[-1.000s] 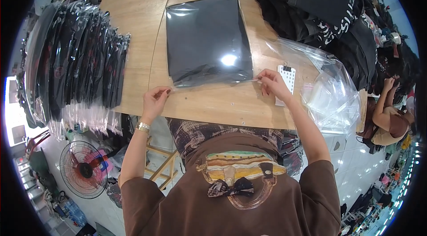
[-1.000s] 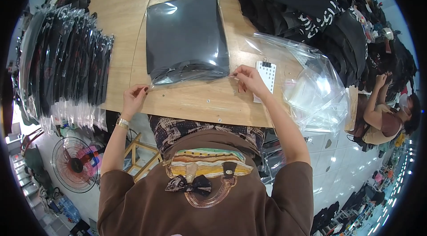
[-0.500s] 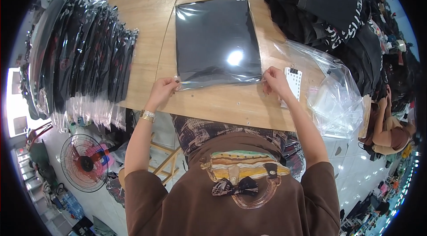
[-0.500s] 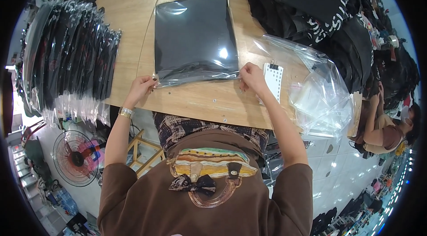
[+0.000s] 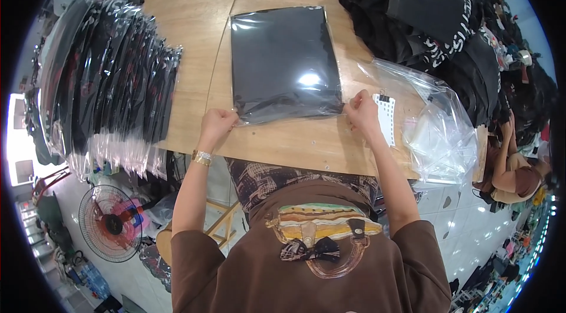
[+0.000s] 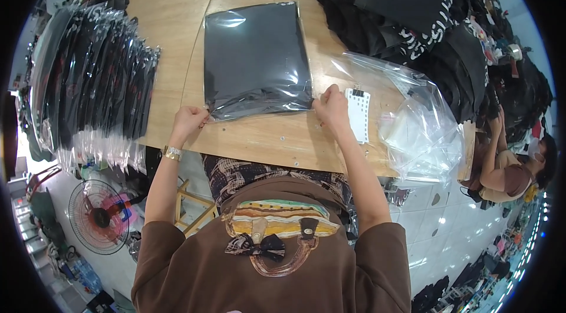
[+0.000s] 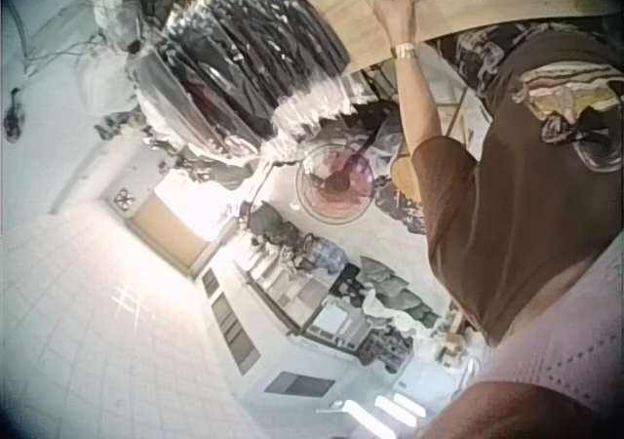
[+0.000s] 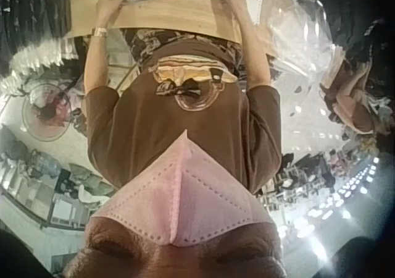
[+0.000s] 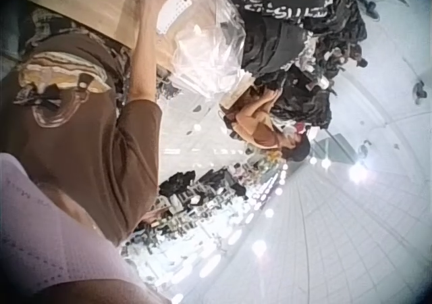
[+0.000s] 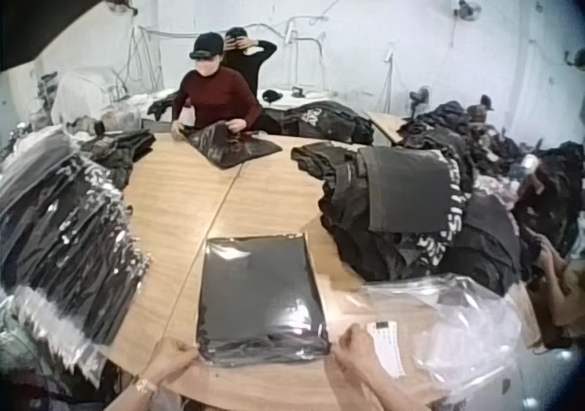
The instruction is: Packing folded black t-shirts into individual clear plastic bags and sealing them.
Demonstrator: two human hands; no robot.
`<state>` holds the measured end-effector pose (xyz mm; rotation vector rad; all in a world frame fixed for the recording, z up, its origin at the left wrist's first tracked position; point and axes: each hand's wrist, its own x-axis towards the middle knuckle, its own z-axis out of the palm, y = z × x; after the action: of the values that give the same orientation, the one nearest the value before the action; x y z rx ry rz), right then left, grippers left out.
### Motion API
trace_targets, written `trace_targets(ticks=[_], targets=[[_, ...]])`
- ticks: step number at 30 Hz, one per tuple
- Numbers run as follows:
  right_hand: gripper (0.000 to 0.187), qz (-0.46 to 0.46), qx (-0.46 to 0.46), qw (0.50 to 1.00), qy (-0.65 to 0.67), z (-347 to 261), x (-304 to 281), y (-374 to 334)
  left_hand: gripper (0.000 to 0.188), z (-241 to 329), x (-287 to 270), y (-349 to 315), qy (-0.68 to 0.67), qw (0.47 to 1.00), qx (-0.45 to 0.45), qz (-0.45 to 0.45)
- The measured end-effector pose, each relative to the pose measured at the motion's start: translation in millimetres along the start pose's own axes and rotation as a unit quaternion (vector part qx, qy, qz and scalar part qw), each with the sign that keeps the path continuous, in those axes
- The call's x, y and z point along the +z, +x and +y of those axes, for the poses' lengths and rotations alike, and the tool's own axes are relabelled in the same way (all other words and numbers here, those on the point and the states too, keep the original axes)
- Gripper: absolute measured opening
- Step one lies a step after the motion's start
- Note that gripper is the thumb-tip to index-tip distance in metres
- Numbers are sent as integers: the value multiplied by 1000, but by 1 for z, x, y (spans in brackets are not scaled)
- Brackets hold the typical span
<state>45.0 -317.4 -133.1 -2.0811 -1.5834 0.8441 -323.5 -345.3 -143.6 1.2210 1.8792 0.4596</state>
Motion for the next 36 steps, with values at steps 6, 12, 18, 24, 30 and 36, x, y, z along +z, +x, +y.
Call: trace_targets(ticks=[6, 12, 18, 24, 30, 36], targets=[[28, 67, -39, 996, -46, -11, 2, -2, 31, 36, -5, -24, 0, 992, -13, 122], [41, 180, -137, 944, -239, -21, 22, -4, 52, 68, 33, -31, 149, 910, 337, 192], [42, 128, -135, 959, -214, -12, 21, 20, 66, 31, 50, -20, 251, 907, 293, 168], [29, 35, -38, 999, 14, -27, 30, 103, 61, 2, 47, -8, -337, 867, 246, 272], [25, 102, -216, 970, -56, -182, -57, 148, 46, 2, 47, -2, -471, 810, 191, 293], [18, 143, -423, 871, -207, -296, -81, 39, 44, -6, 48, 4, -435, 825, 210, 294]])
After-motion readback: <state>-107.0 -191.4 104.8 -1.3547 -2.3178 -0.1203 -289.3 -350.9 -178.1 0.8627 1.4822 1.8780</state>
